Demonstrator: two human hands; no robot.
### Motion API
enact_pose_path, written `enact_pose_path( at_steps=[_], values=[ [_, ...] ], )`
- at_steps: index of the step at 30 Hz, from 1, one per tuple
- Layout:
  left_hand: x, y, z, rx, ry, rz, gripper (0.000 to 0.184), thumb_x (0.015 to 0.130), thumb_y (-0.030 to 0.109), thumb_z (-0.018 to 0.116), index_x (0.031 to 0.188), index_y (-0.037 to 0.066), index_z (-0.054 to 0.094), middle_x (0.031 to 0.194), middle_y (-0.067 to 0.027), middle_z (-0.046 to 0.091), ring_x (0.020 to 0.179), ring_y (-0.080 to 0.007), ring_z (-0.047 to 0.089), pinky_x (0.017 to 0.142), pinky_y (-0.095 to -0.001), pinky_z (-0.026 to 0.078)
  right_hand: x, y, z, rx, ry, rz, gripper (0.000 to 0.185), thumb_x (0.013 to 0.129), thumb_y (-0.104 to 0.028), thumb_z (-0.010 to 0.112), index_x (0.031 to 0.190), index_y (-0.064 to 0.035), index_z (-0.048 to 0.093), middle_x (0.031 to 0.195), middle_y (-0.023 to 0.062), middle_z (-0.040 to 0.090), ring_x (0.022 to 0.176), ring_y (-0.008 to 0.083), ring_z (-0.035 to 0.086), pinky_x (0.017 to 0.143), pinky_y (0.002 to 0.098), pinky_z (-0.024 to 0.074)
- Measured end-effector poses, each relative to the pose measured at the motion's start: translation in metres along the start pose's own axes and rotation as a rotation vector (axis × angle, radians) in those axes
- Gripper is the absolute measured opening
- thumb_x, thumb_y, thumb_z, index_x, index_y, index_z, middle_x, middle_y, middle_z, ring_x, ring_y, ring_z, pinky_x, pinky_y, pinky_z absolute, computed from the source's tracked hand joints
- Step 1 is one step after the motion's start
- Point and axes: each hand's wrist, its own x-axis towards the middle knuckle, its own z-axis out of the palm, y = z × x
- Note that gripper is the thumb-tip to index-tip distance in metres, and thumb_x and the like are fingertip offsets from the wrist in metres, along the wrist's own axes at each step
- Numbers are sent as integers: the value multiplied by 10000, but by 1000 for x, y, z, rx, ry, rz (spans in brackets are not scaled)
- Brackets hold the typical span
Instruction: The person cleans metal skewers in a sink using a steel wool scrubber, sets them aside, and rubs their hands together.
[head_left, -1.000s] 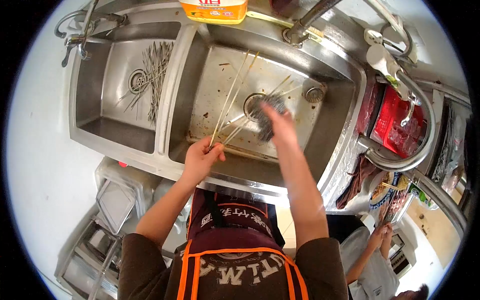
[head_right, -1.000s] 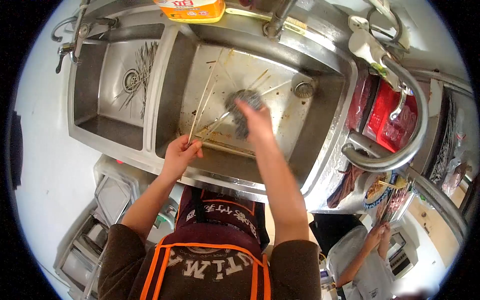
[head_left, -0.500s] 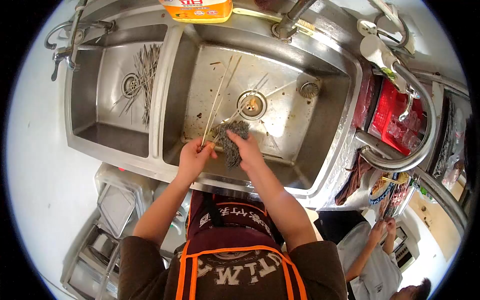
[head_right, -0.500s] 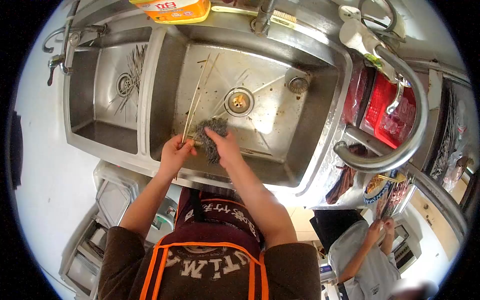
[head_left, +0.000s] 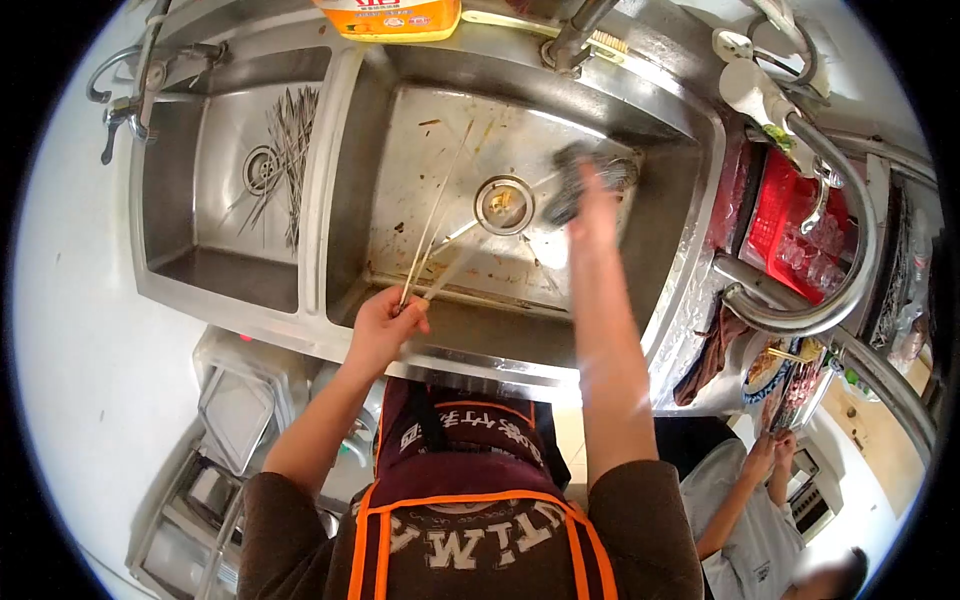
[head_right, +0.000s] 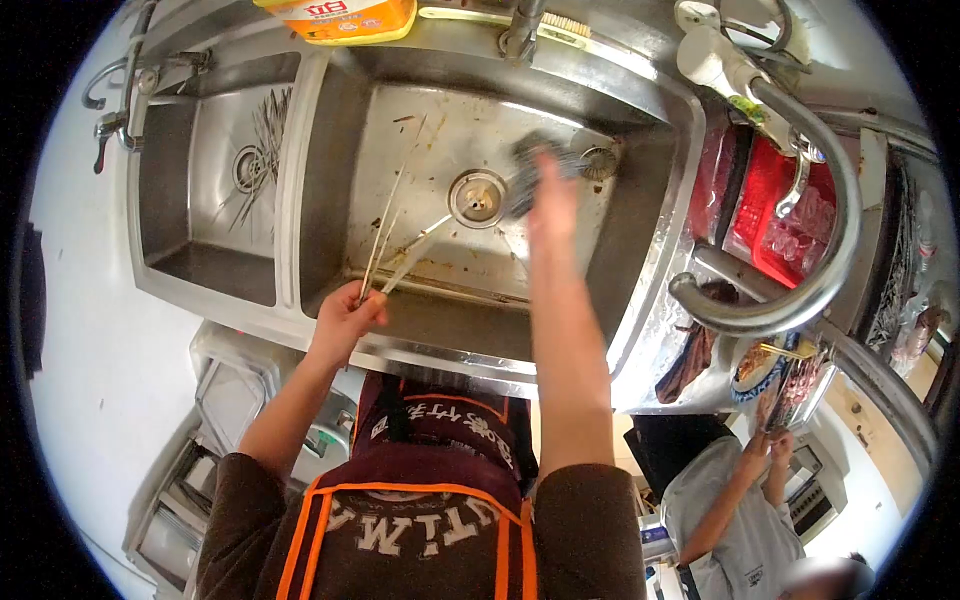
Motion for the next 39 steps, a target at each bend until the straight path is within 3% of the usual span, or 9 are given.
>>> enact_pose_path(
  at_steps=[2,5,7,11,15,17,22,29,39],
  values=[
    [-2,0,-5,-57,6,-32,99,848,145,548,784,70,543,607,19,537,476,-18,365,425,-183,259,26,-31,-17,254,-95,-133,359,750,-213,675,982,22,533,831,87,615,694,181,604,614,279,512],
    [10,2,-5,-44,28,-11,97,846,146,551,789,68,546,608,18,536,473,-18,366,419,-182,258,11,27,-36,-70,-158,167,482,766,-307,657,1118,-18,500,1013,127,574,925,217,553,803,389,462],
    [18,3,2,-22,10,-15,90,845,143,551,809,61,552,610,20,536,496,-22,384,445,-176,277,-79,39,-19,201,-474,524,544,753,-309,668,1182,-47,462,1126,110,528,1052,222,480,901,395,387],
    [28,-22,13,-56,51,131,104,836,130,555,782,41,565,614,11,563,511,-35,419,467,-179,302,-138,86,5,110,-623,409,520,724,-242,703,1132,1,493,996,105,588,872,229,571,765,354,471],
    [14,-10,7,150,56,85,115,833,146,564,769,51,571,613,11,573,522,-29,407,476,-176,296,-77,34,15,-151,-238,226,501,707,-277,717,1046,44,536,964,136,594,839,210,569,730,339,466],
    [8,-9,-3,186,33,100,111,835,152,565,776,58,570,612,14,564,527,-19,390,478,-171,284,-20,7,5,-338,123,-213,450,749,-302,679,1013,39,551,941,139,597,816,197,553,722,345,456],
    [-8,1,-54,117,260,55,127,839,174,563,776,64,562,621,4,568,485,-21,346,442,-181,249,36,-41,-49,111,-92,-358,288,796,-206,640,993,-12,559,926,62,601,761,167,579,641,291,479],
    [22,34,-137,-10,640,278,215,894,170,464,799,17,581,757,-40,634,541,-25,395,484,-175,311,-22,49,-70,-193,-119,32,650,745,-267,695,1190,95,389,1126,180,504,1012,256,503,869,356,398],
    [64,1,-199,-150,636,173,276,903,260,454,1024,70,614,827,9,560,623,-26,409,556,-173,339,-59,70,-73,-249,-316,56,329,786,-185,652,1051,-25,540,953,68,602,824,157,579,706,288,471]
  ],
)
